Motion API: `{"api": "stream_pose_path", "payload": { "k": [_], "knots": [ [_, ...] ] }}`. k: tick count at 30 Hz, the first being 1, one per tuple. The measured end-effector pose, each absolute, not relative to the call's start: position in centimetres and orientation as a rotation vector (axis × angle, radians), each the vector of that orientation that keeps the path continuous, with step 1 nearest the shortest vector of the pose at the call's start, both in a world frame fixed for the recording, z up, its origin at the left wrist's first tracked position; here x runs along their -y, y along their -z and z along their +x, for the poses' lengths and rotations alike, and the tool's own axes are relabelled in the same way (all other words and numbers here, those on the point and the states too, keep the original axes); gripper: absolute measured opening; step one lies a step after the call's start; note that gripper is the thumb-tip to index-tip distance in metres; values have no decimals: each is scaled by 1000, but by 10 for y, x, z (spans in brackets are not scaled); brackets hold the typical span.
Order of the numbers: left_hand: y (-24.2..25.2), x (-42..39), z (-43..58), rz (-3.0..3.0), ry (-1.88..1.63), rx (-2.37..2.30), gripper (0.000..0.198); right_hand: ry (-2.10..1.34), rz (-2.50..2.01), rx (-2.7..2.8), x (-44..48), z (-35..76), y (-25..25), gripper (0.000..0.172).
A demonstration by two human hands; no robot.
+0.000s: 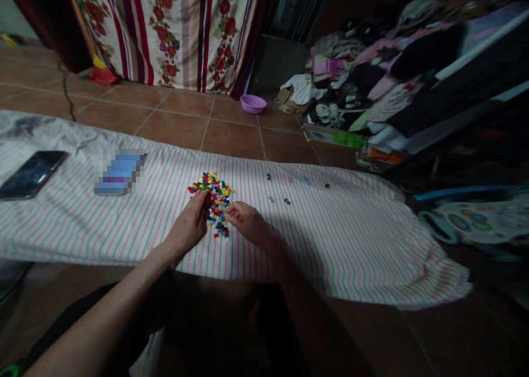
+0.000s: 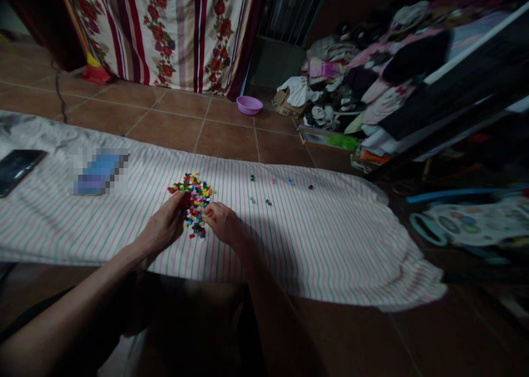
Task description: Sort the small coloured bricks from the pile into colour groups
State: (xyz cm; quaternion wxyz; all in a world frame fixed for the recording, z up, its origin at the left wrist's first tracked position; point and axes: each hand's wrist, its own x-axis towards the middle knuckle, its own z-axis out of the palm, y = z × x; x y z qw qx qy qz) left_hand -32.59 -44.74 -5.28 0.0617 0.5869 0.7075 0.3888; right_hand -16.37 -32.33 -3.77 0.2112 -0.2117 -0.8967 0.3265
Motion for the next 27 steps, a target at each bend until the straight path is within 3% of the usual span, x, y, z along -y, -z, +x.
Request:
{"api": "stream_pose_path", "payload": {
  "k": [9, 27],
  "knots": [
    [49, 447, -326, 1747, -1222, -2065, 55, -909, -510, 2536, 325, -163, 31, 21],
    [51, 449, -332, 1854, -1181, -2050, 45, -860, -498, 2649, 326, -165, 33, 17]
  ]
}}
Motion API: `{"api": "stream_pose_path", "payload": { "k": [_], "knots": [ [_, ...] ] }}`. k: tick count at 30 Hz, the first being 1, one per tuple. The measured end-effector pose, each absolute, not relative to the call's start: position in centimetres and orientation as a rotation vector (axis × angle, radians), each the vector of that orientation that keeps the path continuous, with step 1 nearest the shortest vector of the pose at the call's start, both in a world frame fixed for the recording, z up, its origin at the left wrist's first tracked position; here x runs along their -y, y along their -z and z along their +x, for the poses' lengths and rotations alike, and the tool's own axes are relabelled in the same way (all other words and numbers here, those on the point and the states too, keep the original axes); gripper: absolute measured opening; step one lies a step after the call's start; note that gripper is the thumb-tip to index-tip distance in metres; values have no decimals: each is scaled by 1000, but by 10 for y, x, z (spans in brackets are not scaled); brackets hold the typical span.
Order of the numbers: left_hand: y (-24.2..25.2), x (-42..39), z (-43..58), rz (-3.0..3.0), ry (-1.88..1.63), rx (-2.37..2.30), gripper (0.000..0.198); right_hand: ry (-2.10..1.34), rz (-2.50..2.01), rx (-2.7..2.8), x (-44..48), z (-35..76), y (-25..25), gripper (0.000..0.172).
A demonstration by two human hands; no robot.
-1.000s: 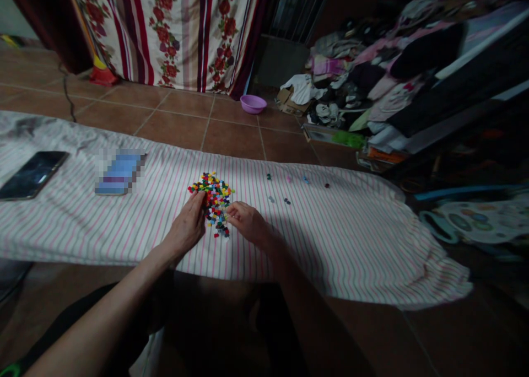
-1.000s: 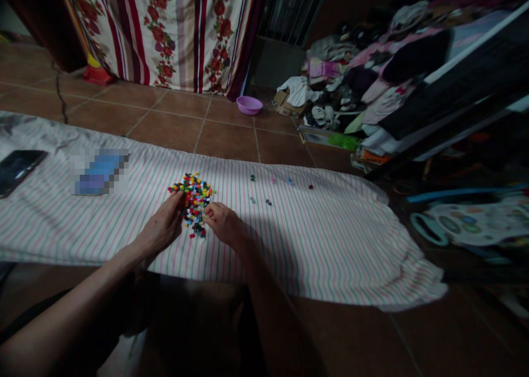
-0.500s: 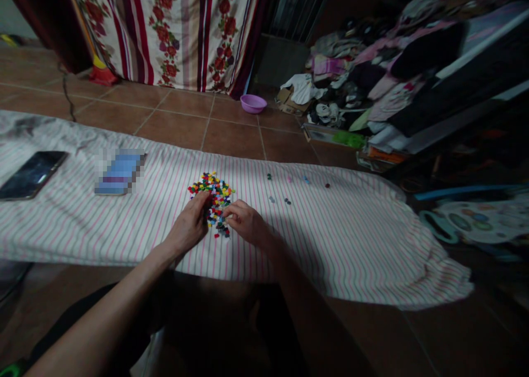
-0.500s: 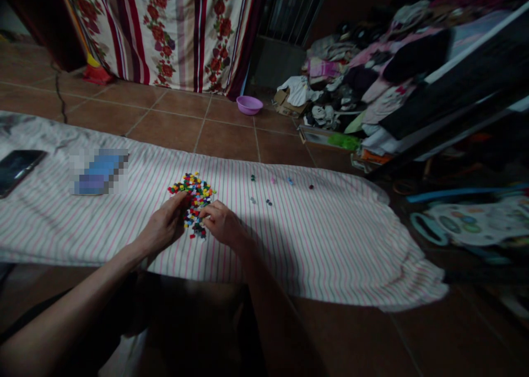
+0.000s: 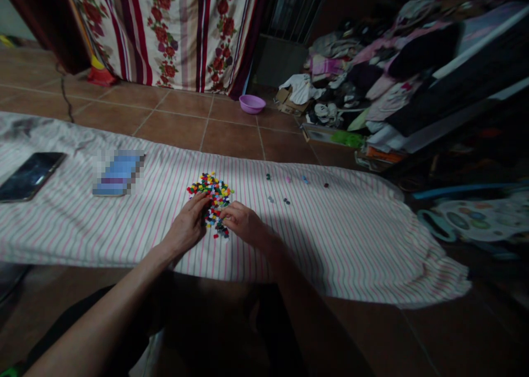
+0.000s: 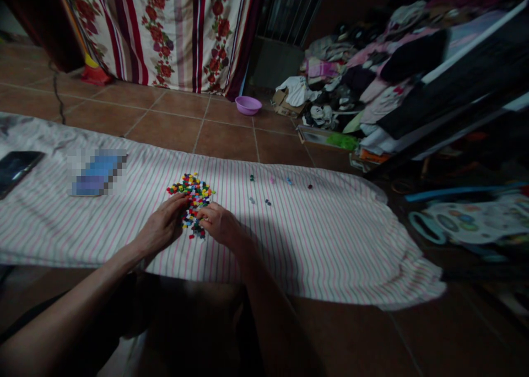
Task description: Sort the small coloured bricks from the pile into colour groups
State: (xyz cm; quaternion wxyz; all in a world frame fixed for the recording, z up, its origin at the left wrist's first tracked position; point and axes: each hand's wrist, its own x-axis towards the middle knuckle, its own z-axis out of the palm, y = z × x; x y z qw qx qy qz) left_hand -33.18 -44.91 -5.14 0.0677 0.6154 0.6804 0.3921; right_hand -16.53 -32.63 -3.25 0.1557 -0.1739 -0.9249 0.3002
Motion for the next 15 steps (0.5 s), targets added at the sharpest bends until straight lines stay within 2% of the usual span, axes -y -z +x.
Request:
{"api": "stream_pose_path", "payload": {
  "k": [8, 15],
  "knots": [
    [48, 458, -335, 1938, -1040, -2108, 34, -894, -536, 2622, 328, -167, 31, 11],
    [49, 457, -334, 1974, -1051, -2116, 30, -888, -574, 2590, 328, -167, 27, 7]
  ]
}}
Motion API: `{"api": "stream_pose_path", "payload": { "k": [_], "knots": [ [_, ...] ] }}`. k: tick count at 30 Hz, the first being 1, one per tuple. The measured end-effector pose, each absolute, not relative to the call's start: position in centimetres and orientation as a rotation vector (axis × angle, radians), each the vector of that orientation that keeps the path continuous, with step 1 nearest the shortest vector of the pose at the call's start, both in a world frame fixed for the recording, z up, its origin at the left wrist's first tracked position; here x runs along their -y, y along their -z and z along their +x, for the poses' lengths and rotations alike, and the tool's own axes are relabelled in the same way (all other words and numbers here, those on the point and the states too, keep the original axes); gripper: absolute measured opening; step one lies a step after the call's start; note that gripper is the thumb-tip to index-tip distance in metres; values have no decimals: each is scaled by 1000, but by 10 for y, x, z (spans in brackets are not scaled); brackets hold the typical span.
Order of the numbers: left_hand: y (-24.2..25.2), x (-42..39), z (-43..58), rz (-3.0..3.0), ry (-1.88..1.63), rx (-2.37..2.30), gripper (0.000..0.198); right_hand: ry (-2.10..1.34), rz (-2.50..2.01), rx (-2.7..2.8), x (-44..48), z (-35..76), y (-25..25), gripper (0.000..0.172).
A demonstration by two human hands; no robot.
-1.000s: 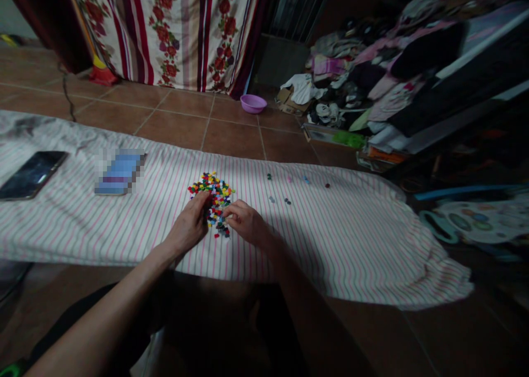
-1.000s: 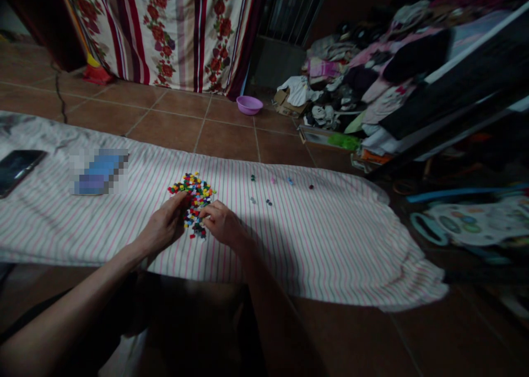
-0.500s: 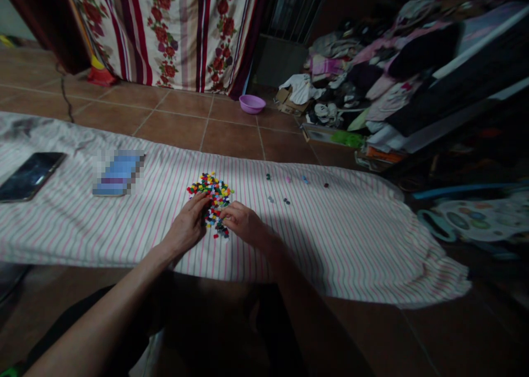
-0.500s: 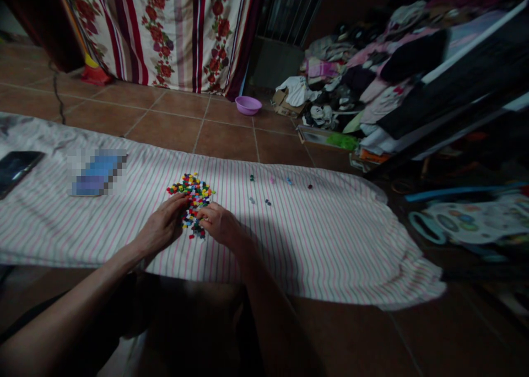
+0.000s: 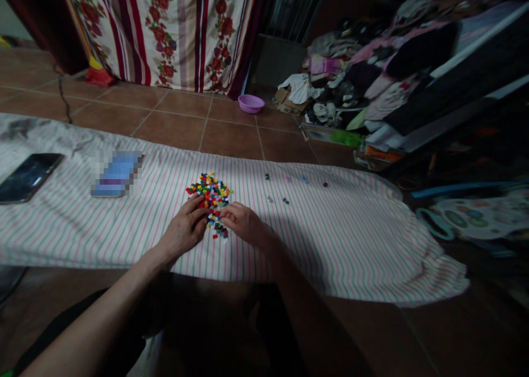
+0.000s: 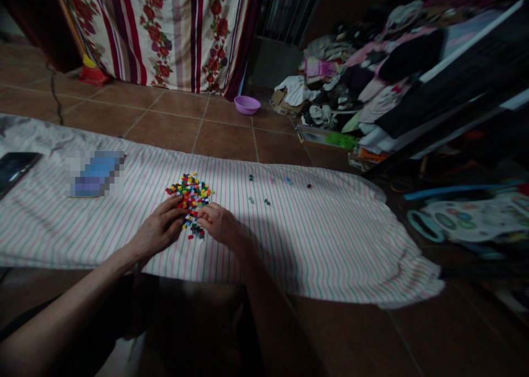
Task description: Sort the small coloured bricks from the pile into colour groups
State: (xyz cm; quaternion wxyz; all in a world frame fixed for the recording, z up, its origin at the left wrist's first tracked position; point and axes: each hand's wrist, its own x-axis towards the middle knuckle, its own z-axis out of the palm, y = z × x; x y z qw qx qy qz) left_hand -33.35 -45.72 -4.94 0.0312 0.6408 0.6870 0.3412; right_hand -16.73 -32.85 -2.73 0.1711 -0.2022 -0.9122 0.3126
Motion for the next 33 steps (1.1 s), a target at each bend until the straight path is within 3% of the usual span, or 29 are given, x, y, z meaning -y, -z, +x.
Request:
{"api": "stream_pose_path", "payload": {
  "k": [18, 33],
  "knots": [
    [49, 453, -331, 2028, -1077, -2137, 31, -1063, -818, 2341, 320, -157, 35, 7],
    [54, 452, -331, 2061, -1091, -2166, 31, -778, -1092, 2073, 272, -104, 34, 11]
  ]
}}
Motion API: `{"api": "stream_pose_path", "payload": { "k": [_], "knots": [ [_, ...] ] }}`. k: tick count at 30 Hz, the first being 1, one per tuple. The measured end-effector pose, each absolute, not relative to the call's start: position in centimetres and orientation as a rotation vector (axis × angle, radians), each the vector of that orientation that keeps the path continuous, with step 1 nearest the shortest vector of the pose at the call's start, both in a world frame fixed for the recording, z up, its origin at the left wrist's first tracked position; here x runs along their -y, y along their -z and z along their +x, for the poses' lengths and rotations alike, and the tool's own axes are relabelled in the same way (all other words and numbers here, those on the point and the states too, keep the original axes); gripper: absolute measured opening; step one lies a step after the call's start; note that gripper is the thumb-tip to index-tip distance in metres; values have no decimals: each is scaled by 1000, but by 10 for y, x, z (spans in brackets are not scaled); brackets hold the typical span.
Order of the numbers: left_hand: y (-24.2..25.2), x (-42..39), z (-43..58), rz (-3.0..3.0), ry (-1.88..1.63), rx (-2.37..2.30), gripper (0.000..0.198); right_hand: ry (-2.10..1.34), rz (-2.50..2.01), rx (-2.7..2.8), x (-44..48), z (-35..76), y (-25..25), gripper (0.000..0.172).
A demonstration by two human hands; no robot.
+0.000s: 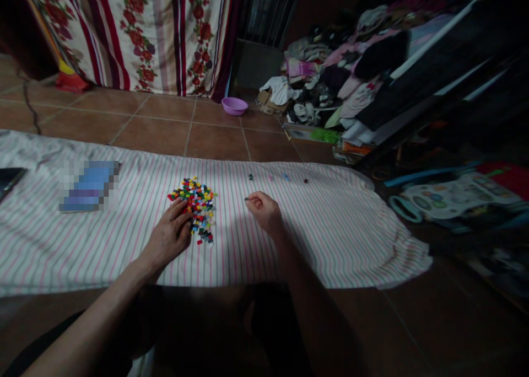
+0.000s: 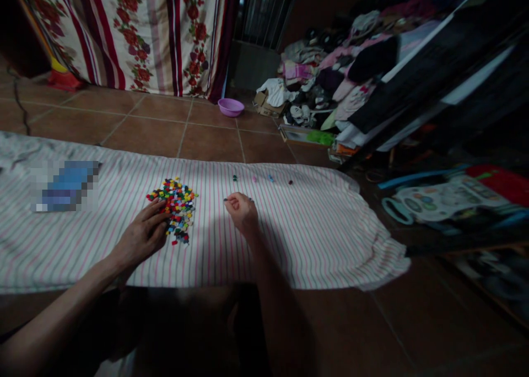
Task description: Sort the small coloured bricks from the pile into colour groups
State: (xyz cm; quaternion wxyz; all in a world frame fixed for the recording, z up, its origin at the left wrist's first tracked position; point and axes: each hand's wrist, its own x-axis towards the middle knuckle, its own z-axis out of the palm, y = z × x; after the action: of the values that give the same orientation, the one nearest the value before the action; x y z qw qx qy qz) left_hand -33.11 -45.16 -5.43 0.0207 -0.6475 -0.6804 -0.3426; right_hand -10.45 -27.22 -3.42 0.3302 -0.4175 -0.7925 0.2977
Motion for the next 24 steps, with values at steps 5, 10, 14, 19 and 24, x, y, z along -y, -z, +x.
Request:
{"api": "stream_pose_path", "payload": {
  "k": [5, 10, 14, 19, 24],
  "knots": [
    [53, 452, -331, -2012, 1044, 2102, 31, -572, -1184, 2053, 262, -88, 34, 11],
    [53, 452, -332, -1997, 1013, 2103, 32, -409, -1395, 1993, 252, -67, 32, 16],
    [53, 453, -332, -1997, 995, 2095, 33, -355, -1596, 1950, 247, -56, 31, 19],
    [53, 454, -331, -2000, 999, 2073, 34, -361, -1784, 1975, 248, -57, 30, 20],
    [53, 454, -332, -1991, 1014, 2068, 33, -362, -1874, 1994, 247, -58, 31, 23]
  ]
}}
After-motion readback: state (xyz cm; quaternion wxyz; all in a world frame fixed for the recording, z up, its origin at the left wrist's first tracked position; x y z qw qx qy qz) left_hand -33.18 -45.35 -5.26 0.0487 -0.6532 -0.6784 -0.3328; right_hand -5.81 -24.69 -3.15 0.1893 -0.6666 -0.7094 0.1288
